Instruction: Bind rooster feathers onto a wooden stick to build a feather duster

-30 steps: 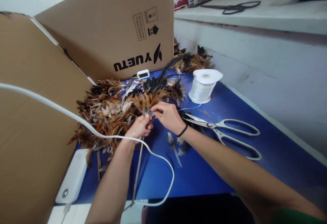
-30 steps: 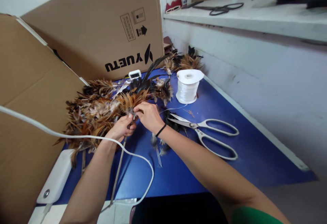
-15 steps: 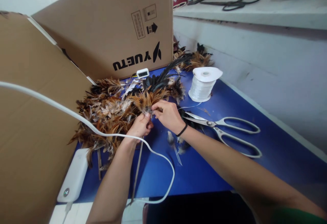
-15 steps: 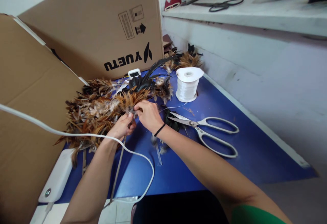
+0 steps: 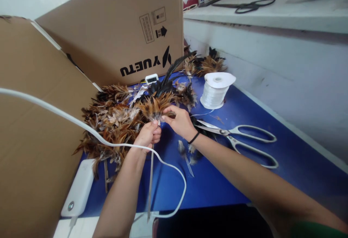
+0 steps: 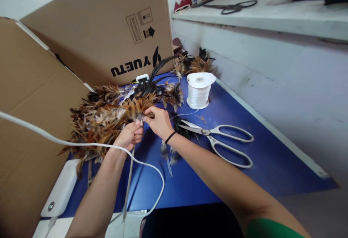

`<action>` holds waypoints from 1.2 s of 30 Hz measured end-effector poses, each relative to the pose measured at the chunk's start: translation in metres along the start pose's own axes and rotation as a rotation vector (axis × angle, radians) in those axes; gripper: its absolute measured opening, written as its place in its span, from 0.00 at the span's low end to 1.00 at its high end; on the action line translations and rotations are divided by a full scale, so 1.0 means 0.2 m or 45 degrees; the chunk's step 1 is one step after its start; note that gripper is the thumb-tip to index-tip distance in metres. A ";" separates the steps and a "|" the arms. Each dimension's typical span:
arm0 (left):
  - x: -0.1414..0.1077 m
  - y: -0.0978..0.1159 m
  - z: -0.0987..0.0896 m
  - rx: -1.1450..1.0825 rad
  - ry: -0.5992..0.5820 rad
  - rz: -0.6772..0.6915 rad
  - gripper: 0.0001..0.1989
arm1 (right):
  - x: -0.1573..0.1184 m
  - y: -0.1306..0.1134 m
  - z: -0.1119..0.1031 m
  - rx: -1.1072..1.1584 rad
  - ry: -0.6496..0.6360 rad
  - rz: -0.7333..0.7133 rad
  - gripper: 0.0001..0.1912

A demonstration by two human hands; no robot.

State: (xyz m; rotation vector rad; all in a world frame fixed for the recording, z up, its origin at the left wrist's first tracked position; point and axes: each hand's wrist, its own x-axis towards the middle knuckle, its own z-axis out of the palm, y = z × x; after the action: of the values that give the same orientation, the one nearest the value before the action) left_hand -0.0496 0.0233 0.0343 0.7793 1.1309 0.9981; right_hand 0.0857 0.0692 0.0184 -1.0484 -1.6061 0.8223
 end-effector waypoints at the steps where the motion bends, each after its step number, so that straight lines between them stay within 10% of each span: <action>1: 0.00 0.00 0.00 -0.023 -0.013 0.001 0.19 | 0.00 0.01 -0.01 -0.010 0.014 -0.018 0.07; 9: 0.01 0.02 -0.03 -0.154 -0.094 0.013 0.14 | -0.06 0.03 -0.10 -0.148 0.154 -0.047 0.09; 18: 0.00 0.01 -0.04 -0.144 -0.125 0.063 0.15 | -0.08 0.00 -0.03 0.064 -0.379 0.118 0.12; 36: 0.00 0.00 -0.03 -0.191 -0.113 0.078 0.15 | -0.11 0.00 -0.05 -0.154 -0.291 -0.035 0.13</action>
State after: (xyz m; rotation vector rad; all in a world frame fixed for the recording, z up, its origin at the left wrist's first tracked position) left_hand -0.0553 0.0239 0.0333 0.7340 0.9494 1.0764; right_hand 0.0984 0.0490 0.0133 -1.0432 -1.8791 0.8596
